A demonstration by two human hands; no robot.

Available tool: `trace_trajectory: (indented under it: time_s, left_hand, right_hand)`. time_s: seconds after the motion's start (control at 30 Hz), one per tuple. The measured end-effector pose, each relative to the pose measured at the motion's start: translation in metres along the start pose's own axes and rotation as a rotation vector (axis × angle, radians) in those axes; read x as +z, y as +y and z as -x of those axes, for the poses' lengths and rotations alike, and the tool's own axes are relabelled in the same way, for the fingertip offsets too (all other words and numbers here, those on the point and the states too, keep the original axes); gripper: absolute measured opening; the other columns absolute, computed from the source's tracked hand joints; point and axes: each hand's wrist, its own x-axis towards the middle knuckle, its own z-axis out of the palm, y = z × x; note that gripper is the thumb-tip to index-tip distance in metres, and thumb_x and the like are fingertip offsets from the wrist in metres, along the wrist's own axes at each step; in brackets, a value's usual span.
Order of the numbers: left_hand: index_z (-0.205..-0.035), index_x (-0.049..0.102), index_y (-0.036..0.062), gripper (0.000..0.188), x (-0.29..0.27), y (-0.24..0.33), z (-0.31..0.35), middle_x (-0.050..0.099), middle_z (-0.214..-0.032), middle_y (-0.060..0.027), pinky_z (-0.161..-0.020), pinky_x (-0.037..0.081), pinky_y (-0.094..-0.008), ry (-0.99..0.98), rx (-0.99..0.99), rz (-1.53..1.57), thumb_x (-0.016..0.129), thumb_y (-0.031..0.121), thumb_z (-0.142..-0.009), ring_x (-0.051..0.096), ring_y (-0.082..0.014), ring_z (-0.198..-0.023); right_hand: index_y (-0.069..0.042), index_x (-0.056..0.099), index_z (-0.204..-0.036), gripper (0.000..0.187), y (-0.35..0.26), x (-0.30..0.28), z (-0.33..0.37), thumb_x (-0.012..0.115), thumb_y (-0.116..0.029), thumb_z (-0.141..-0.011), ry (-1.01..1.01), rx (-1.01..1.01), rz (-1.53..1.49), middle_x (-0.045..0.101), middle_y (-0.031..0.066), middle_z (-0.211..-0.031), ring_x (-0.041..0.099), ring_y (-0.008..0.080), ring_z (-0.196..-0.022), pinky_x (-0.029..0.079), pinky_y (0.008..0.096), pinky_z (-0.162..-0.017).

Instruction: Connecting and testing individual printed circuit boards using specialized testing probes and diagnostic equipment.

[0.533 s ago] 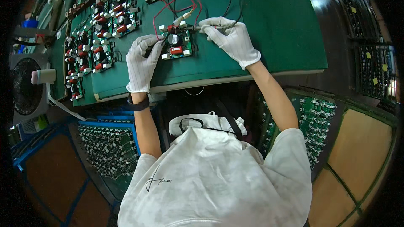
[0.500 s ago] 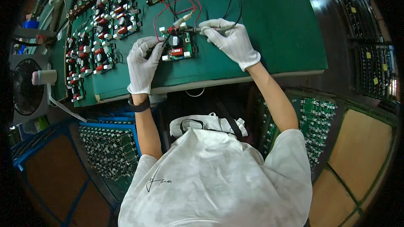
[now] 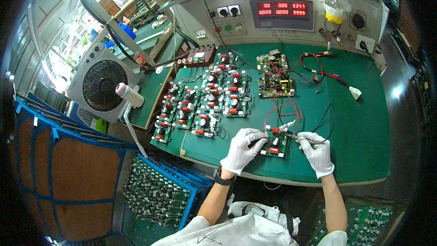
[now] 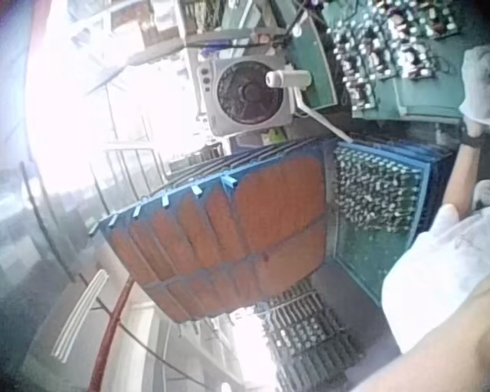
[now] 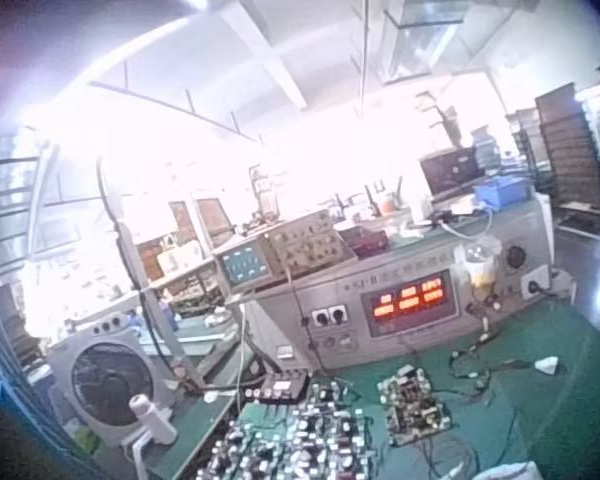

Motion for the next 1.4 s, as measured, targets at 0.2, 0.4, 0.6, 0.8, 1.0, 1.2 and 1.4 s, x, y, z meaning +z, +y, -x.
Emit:
trace_trajectory:
  time_s: [0.2, 0.4, 0.6, 0.8, 1.0, 1.2, 1.4]
  left_hand:
    - [-0.097, 0.078, 0.0070, 0.015, 0.011, -0.005, -0.004, 0.076, -0.096, -0.0100, -0.081, 0.057, -0.0382, 0.065, 0.048, 0.077, 0.084, 0.008, -0.084, 0.071, -0.0293, -0.091]
    - [-0.097, 0.079, 0.0049, 0.008, 0.003, -0.012, -0.011, 0.077, -0.097, -0.0104, -0.081, 0.057, -0.0342, 0.074, 0.073, -0.009, 0.081, 0.006, -0.089, 0.072, -0.0241, -0.087]
    - [-0.101, 0.079, 0.0076, 0.014, 0.018, -0.016, -0.009, 0.076, -0.097, -0.0096, -0.079, 0.056, -0.0377, 0.017, -0.014, -0.025, 0.082, 0.010, -0.088, 0.069, -0.0278, -0.088]
    - [-0.100, 0.079, 0.0068, 0.013, 0.011, -0.012, -0.011, 0.076, -0.095, -0.0098, -0.078, 0.055, -0.0374, 0.016, -0.020, -0.061, 0.082, 0.009, -0.088, 0.069, -0.0277, -0.086]
    - [-0.089, 0.074, 0.0041, 0.008, 0.014, -0.009, 0.005, 0.074, -0.091, -0.0106, -0.069, 0.053, -0.0333, 0.054, 0.023, -0.038, 0.082, 0.004, -0.086, 0.067, -0.0249, -0.077]
    - [-0.104, 0.078, 0.0060, 0.016, 0.011, 0.002, 0.001, 0.076, -0.101, -0.0108, -0.086, 0.056, -0.0399, -0.026, -0.011, 0.017, 0.080, 0.008, -0.088, 0.070, -0.0314, -0.096]
    - [-0.106, 0.078, 0.0065, 0.020, 0.006, -0.003, -0.005, 0.076, -0.101, -0.0113, -0.084, 0.057, -0.0393, -0.001, -0.018, 0.003, 0.082, 0.010, -0.087, 0.070, -0.0299, -0.095]
  right_hand:
    - [0.004, 0.076, -0.113, 0.019, -0.006, -0.007, -0.002, 0.067, -0.008, -0.101, -0.010, -0.069, 0.160, 0.079, 0.0090, -0.094, 0.068, 0.0091, -0.073, 0.055, 0.0253, -0.068]
    - [-0.001, 0.075, -0.119, 0.024, -0.019, -0.006, -0.010, 0.067, -0.019, -0.104, -0.050, 0.017, 0.003, 0.080, 0.0096, -0.101, 0.073, 0.0136, -0.082, 0.056, 0.0272, -0.069]
    - [0.005, 0.074, -0.115, 0.029, -0.006, -0.015, -0.006, 0.069, -0.021, -0.103, -0.147, 0.030, -0.074, 0.079, 0.0109, -0.101, 0.072, 0.0119, -0.080, 0.057, 0.0252, -0.070]
    - [0.004, 0.075, -0.113, 0.027, 0.003, -0.011, -0.011, 0.069, -0.021, -0.103, -0.187, -0.056, -0.036, 0.080, 0.0100, -0.100, 0.068, 0.0103, -0.074, 0.056, 0.0257, -0.067]
    - [0.004, 0.077, -0.099, 0.020, 0.000, -0.005, 0.004, 0.068, -0.014, -0.101, -0.147, -0.158, 0.110, 0.076, 0.0096, -0.087, 0.069, 0.0132, -0.072, 0.055, 0.0310, -0.065]
    - [0.006, 0.074, -0.101, 0.016, 0.008, -0.016, 0.014, 0.066, -0.008, -0.099, -0.111, -0.034, -0.036, 0.077, 0.0113, -0.087, 0.074, 0.0137, -0.076, 0.059, 0.0266, -0.065]
    - [0.006, 0.073, -0.100, 0.018, -0.003, -0.011, 0.003, 0.067, -0.011, -0.099, -0.108, -0.012, -0.037, 0.076, 0.0112, -0.087, 0.075, 0.0159, -0.076, 0.060, 0.0281, -0.066]
